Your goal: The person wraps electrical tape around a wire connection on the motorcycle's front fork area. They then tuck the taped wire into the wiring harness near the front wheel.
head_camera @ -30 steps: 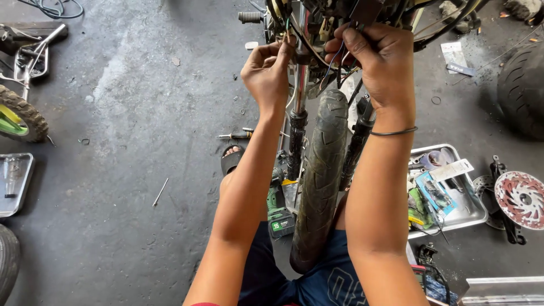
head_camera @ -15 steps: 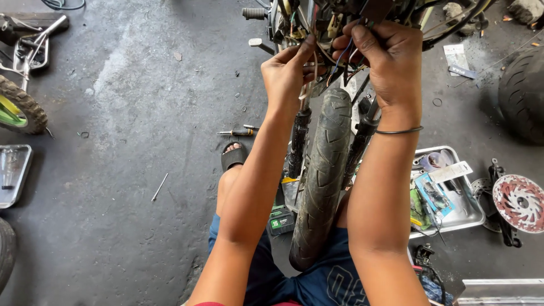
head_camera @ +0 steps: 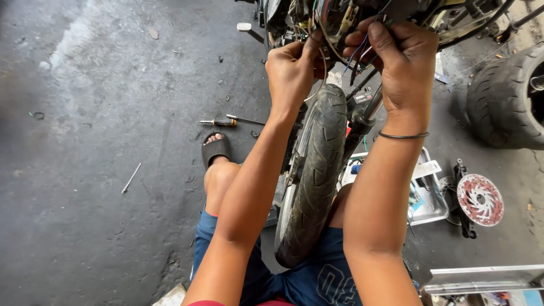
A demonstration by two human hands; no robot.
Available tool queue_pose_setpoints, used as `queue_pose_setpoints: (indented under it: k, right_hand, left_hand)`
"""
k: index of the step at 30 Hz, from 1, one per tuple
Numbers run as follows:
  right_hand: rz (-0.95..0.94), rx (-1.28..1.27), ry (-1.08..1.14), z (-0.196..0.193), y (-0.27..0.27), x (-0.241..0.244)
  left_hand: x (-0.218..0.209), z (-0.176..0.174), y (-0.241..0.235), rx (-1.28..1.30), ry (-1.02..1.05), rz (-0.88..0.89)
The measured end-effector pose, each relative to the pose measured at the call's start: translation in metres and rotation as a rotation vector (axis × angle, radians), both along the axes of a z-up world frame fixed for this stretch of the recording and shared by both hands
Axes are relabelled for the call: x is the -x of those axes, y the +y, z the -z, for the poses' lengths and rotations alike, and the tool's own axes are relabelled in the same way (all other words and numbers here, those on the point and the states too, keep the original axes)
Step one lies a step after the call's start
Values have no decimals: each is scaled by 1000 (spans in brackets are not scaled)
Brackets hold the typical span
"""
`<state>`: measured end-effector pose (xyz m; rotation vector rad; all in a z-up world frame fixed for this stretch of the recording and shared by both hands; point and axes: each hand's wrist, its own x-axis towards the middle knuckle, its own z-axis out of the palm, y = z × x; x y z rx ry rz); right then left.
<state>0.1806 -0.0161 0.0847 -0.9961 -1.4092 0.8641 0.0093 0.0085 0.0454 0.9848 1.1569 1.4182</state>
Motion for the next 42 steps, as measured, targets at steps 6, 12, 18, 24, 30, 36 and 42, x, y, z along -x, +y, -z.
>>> queue_pose_setpoints:
  k: [6,12,18,24,30,36,42]
  right_hand:
    - [27,27,11,2,2,-1]
    - [50,34,5,1,1,1]
    - [34,30,36,1,2,1]
    - [17,14,20,0,1,2]
    - [15,-29,1,-4,-1,3]
    - [12,-5,-49,-4,-1,0]
    - [-45,30,-27,-5,-1,-4]
  left_hand:
    - [-4,11,2,112,-101,102]
    - [-25,27,-9,-177,-270,-81]
    - [-42,50,-11,-332,-333,-136]
    - [-25,54,-11,-299,-244,13]
    - [-14,56,-4,-477,303,-36]
    - [-16,60,-6,-693,675,-97]
    - [-22,69,-5,-816,851,-155]
